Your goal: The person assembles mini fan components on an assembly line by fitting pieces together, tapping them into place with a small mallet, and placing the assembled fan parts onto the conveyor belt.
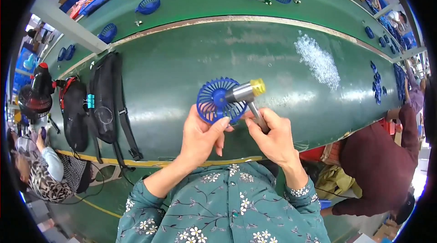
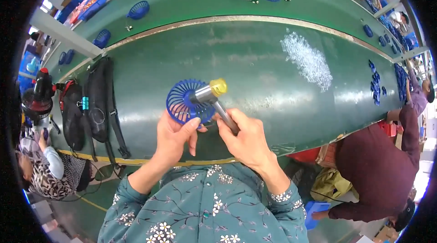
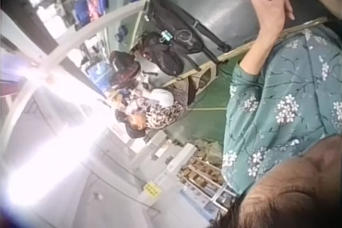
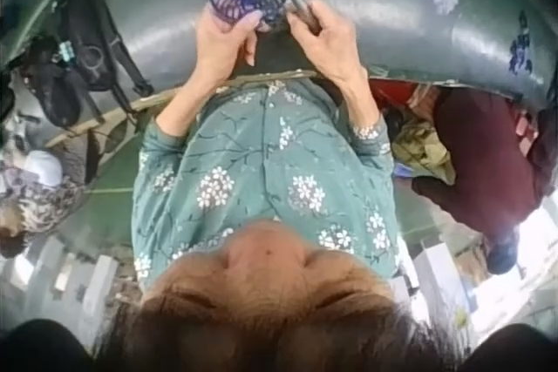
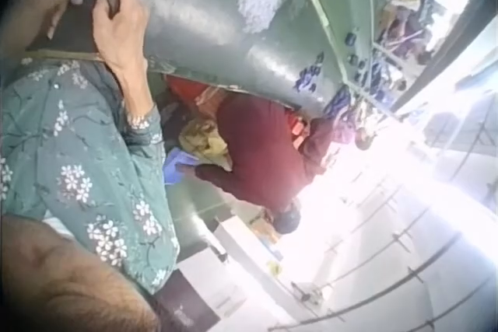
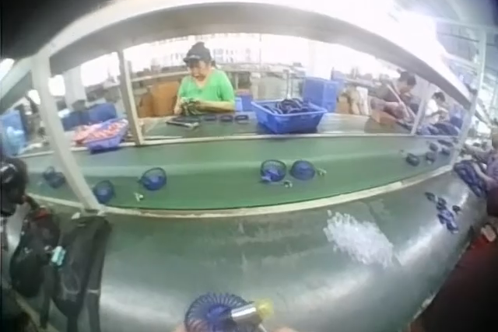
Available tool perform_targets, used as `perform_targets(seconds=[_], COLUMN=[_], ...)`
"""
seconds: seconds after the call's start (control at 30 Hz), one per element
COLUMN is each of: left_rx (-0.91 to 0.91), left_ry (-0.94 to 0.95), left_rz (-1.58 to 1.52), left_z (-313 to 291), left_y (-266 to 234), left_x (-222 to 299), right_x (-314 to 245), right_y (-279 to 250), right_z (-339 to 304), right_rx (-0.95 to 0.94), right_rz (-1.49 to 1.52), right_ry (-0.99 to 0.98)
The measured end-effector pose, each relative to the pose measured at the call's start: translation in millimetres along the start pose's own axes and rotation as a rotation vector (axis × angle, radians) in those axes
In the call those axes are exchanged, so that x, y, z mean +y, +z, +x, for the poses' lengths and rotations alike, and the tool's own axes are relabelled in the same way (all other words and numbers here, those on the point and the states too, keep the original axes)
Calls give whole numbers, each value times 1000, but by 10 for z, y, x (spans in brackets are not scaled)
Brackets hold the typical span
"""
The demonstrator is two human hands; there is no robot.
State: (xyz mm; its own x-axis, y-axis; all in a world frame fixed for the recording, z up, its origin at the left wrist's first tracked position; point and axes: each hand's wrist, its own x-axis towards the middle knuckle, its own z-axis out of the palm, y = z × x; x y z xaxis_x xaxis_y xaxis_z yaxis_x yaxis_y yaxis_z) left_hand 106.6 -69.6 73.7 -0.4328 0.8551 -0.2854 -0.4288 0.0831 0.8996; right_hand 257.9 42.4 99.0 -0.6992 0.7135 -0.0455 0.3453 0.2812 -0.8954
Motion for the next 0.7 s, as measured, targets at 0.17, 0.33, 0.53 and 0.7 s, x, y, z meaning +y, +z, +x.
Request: perform_targets(seconds=[0.17, 0.33, 0.53, 0.7], left_rx=[1, -32, -42, -161], left_ry=[50, -242, -387, -224], left_rz=[-37, -280, -285, 55], left_z=[-57, 53, 83, 25], left_y=[26, -4, -143, -217], left_x=[-1, 15, 22, 132], right_x=[-10, 42, 116, 76], right_y=[148, 297, 349, 197], right_z=[-116, -108, 1, 157], right_rx=[97, 47, 6, 165], right_rz=[-92, -285, -400, -5], right_ry=[-326, -556, -536, -360])
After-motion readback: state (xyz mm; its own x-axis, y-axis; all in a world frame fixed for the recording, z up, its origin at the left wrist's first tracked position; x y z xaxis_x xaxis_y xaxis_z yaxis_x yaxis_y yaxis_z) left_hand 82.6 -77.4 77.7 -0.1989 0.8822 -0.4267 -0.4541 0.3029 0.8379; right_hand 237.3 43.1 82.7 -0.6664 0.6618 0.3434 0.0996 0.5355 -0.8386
